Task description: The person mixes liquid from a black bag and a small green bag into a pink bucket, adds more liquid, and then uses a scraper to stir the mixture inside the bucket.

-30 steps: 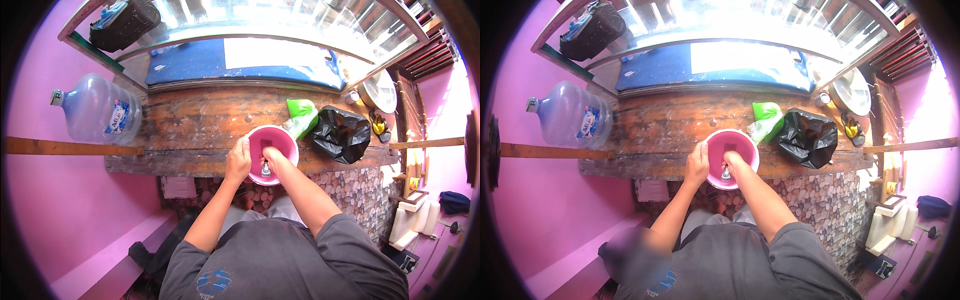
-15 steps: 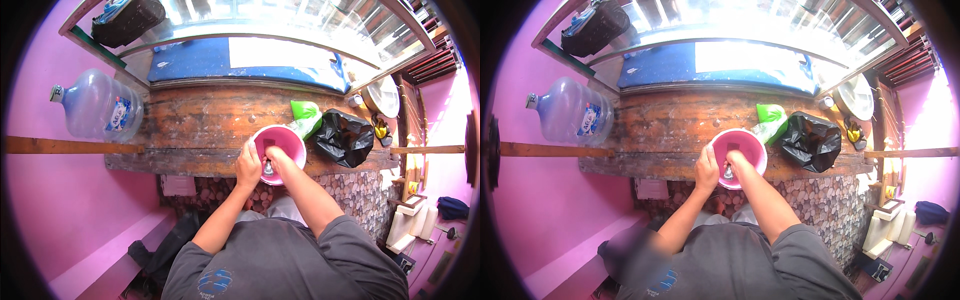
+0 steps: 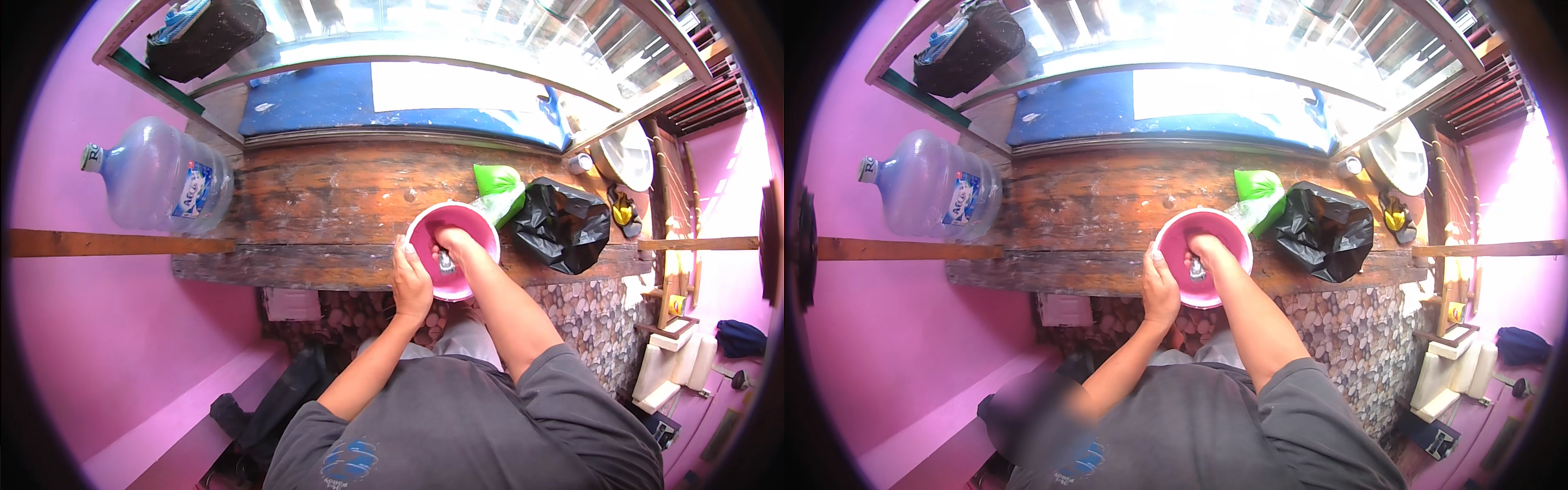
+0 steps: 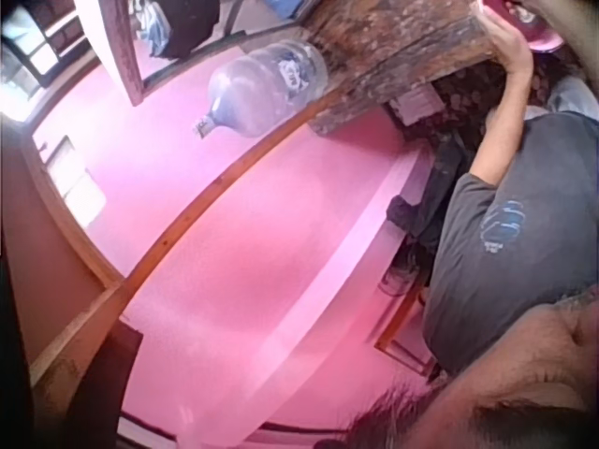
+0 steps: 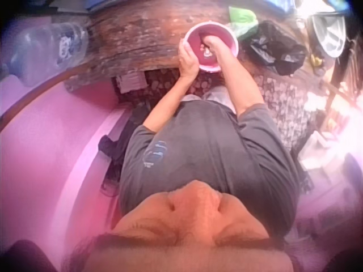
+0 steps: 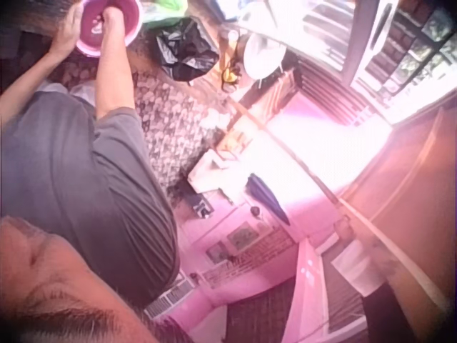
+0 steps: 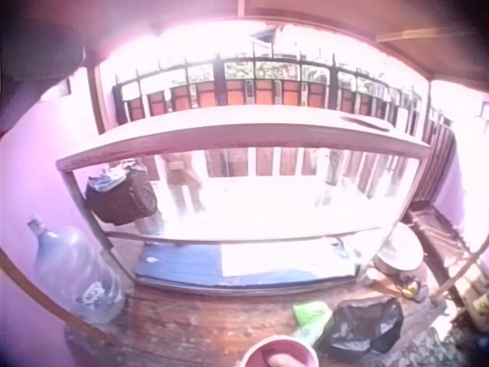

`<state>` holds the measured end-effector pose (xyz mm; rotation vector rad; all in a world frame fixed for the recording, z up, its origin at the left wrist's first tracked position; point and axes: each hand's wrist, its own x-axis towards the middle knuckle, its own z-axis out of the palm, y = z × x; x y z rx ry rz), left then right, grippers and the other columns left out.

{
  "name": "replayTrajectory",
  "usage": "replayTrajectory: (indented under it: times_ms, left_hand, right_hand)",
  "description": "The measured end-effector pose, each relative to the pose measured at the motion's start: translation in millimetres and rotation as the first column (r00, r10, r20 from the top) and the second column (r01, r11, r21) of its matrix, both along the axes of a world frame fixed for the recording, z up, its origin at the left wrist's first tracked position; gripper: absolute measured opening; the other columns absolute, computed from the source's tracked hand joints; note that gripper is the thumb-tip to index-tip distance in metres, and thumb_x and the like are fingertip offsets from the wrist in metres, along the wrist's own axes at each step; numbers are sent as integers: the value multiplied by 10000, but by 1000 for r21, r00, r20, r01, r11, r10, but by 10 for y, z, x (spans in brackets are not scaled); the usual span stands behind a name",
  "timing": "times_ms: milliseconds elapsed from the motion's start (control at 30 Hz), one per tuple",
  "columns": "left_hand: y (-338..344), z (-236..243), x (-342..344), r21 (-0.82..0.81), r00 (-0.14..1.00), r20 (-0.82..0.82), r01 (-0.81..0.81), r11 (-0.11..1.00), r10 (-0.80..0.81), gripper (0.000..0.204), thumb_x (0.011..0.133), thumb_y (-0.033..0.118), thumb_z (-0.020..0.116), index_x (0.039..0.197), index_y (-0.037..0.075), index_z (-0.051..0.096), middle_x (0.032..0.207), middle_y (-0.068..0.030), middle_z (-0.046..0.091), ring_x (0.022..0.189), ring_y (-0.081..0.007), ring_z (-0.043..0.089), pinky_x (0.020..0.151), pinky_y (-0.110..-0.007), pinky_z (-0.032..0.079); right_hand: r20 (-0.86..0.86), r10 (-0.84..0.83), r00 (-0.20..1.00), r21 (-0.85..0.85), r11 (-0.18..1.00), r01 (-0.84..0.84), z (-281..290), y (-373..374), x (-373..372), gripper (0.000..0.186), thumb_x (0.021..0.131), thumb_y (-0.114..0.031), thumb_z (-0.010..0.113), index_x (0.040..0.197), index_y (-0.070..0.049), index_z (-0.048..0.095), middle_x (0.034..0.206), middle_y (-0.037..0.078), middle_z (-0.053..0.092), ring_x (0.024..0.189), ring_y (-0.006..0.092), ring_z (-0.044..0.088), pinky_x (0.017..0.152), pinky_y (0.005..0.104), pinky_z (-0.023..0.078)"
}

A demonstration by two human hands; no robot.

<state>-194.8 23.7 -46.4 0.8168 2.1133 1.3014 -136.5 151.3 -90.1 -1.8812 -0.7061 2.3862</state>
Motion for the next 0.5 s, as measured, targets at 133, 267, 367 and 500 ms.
replayTrajectory:
  times_ms: [133,267,367,500]
  left_hand:
    - [-205,26,144,-6,990,137,-15,1000,16,505,1055,367,296,1334,-23,454,1337,-268,499,1268,-377,473,1051,-408,360]
    - [-229,88,-82,0,981,127,149,989,-148,548,1050,347,290,1358,-91,411,1413,-278,432,1327,-391,409,1122,-399,299]
    - [62,-54,-400,102,954,168,233,967,-247,539,1055,342,285,1339,-82,460,1411,-252,456,1337,-359,413,1122,-380,300]
    - [277,-68,-441,109,900,210,367,924,-382,529,1066,339,272,1304,-65,516,1327,-219,548,1262,-302,496,1075,-357,351]
  right_hand:
    - [215,267,939,38,959,-281,-85,52,208,248,979,-149,400,936,-5,598,674,69,595,474,132,532,376,275,462]
    - [214,121,969,58,989,-136,-14,-71,269,242,961,-113,364,891,-17,575,678,81,578,467,121,510,375,263,433]
    - [196,142,970,-31,990,-139,-153,-88,294,246,948,-108,400,749,-49,532,607,41,505,453,106,442,374,249,366]
    - [247,295,923,-28,954,-297,-328,-121,271,241,935,-113,407,718,-70,504,614,26,467,454,103,390,385,242,323]
